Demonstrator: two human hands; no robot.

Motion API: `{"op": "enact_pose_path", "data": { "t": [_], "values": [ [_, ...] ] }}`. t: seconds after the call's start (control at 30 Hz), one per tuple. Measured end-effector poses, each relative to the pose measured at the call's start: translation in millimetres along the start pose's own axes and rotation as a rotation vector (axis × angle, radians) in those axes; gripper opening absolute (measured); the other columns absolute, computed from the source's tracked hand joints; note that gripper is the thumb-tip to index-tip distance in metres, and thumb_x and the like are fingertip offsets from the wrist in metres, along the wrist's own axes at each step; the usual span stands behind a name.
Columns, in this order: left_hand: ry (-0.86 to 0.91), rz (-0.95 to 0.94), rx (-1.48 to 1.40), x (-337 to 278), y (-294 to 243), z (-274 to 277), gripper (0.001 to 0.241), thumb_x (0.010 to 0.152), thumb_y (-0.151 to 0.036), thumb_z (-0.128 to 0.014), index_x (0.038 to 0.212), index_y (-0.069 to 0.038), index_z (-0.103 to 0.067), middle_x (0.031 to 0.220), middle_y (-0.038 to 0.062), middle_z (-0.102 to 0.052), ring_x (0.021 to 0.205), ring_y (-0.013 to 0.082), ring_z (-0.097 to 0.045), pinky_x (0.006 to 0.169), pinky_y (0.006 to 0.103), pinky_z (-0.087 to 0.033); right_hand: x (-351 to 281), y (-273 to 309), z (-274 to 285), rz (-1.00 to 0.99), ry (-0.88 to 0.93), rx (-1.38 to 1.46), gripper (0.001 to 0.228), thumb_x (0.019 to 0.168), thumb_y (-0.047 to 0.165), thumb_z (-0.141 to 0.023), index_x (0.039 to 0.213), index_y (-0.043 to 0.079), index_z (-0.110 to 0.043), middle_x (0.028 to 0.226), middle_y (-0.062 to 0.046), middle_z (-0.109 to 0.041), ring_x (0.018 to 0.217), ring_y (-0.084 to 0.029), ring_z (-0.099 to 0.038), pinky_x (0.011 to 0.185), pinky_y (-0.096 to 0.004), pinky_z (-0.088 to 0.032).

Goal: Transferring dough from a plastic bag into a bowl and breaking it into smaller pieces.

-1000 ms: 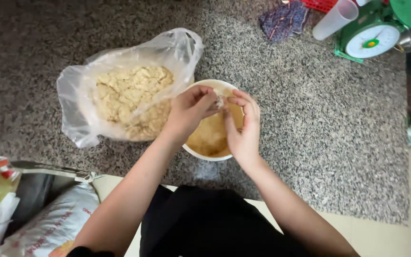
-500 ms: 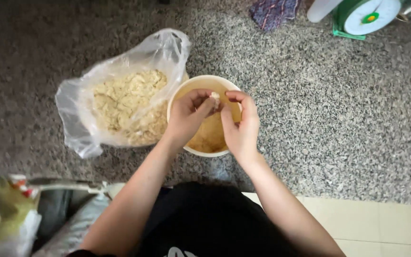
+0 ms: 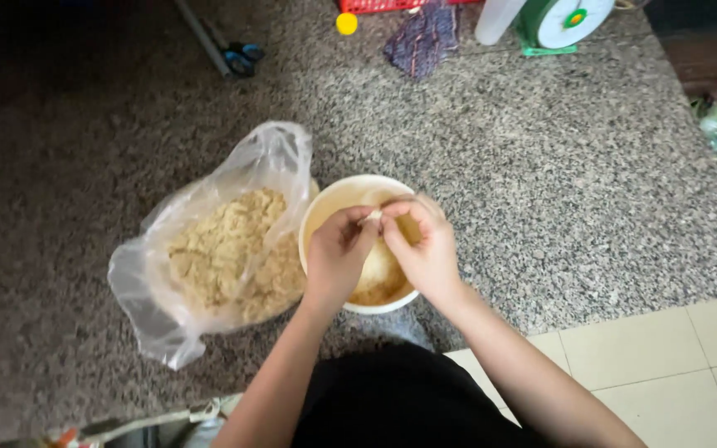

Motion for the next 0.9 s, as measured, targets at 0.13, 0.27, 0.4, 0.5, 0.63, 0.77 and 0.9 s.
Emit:
{"op": "enact_pose_path", "data": {
  "t": [0.13, 0.27, 0.4, 0.5, 0.63, 0.77, 0.9],
  "values": [
    [-0.004, 0.01, 0.047, 0.5, -0.7, 2.4, 0.02, 0.095, -0.009, -0.071, 0.112, 0.001, -0.07, 0.088, -0.002, -0.068, 0.074, 0.0033, -0.057, 0.065, 0.0193, -0.047, 1.2, -1.6, -2.0, -0.019, -0.015, 0.024, 0.007, 0.089, 0.005, -0.071, 0.094, 0.006, -0.068, 0.098, -0.007, -0.071, 0.096, -0.026, -0.068, 0.089, -0.037, -0.052],
    [-0.036, 0.065, 0.016, -1.6, -5.2, 2.3, 0.018, 0.095, -0.008, -0.069, 0.111, 0.0, -0.07, 0.087, -0.004, -0.066, 0.073, 0.0012, -0.054, 0.063, 0.018, -0.044, 0.2, -8.0, -4.3, -0.068, -0.028, 0.107, 0.006, 0.093, 0.004, -0.067, 0.097, 0.006, -0.064, 0.103, -0.007, -0.071, 0.098, -0.026, -0.069, 0.096, -0.04, -0.052],
    [-0.062, 0.112, -0.01, -0.6, -4.2, -0.4, 0.016, 0.095, -0.008, -0.07, 0.11, 0.0, -0.072, 0.083, -0.005, -0.064, 0.07, 0.0014, -0.051, 0.061, 0.0184, -0.042, 3.3, -8.5, -3.4, -0.044, 0.008, 0.111, 0.012, 0.091, 0.002, -0.067, 0.101, 0.006, -0.063, 0.108, -0.009, -0.07, 0.104, -0.026, -0.069, 0.095, -0.038, -0.053],
    [-0.052, 0.104, -0.07, 2.7, -5.7, -2.2, 0.016, 0.097, -0.01, -0.068, 0.11, -0.001, -0.07, 0.086, -0.006, -0.067, 0.073, 0.0006, -0.055, 0.066, 0.017, -0.046, 9.9, 9.5, -0.5, 0.068, 0.029, -0.018, 0.017, 0.086, 0.003, -0.071, 0.101, 0.005, -0.064, 0.108, -0.011, -0.069, 0.104, -0.028, -0.066, 0.096, -0.04, -0.05],
    [-0.072, 0.103, -0.053, 1.9, -4.9, -0.6, 0.016, 0.097, -0.01, -0.069, 0.11, -0.001, -0.071, 0.085, -0.006, -0.065, 0.072, 0.0014, -0.051, 0.064, 0.018, -0.044, 5.8, -0.4, -3.1, 0.045, 0.019, 0.002, 0.011, 0.089, 0.002, -0.07, 0.098, 0.005, -0.065, 0.111, -0.01, -0.071, 0.107, -0.024, -0.068, 0.097, -0.037, -0.051],
    [-0.074, 0.088, -0.035, 2.5, -9.1, -0.5, 0.016, 0.098, -0.01, -0.068, 0.111, -0.001, -0.071, 0.086, -0.006, -0.065, 0.074, 0.0009, -0.052, 0.065, 0.0178, -0.045, 1.0, -9.7, -2.6, -0.079, -0.008, 0.138, 0.005, 0.094, 0.003, -0.065, 0.099, 0.004, -0.064, 0.114, -0.009, -0.069, 0.108, -0.021, -0.068, 0.096, -0.033, -0.053],
    [-0.09, 0.094, -0.044, 2.4, -12.3, -0.7, 0.016, 0.098, -0.01, -0.068, 0.111, -0.001, -0.072, 0.084, -0.006, -0.063, 0.072, 0.0007, -0.049, 0.063, 0.018, -0.042, -0.1, -9.3, -1.0, -0.038, -0.07, 0.127, 0.002, 0.099, 0.003, -0.063, 0.1, 0.003, -0.062, 0.115, -0.011, -0.068, 0.109, -0.021, -0.067, 0.098, -0.032, -0.052]
  ]
}}
Point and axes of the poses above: each hand's wrist, its own x-axis towards the middle knuckle, its own z-axis out of the back of the hand, y = z × x, the point moved 4 cm from there along x, towards the middle knuckle
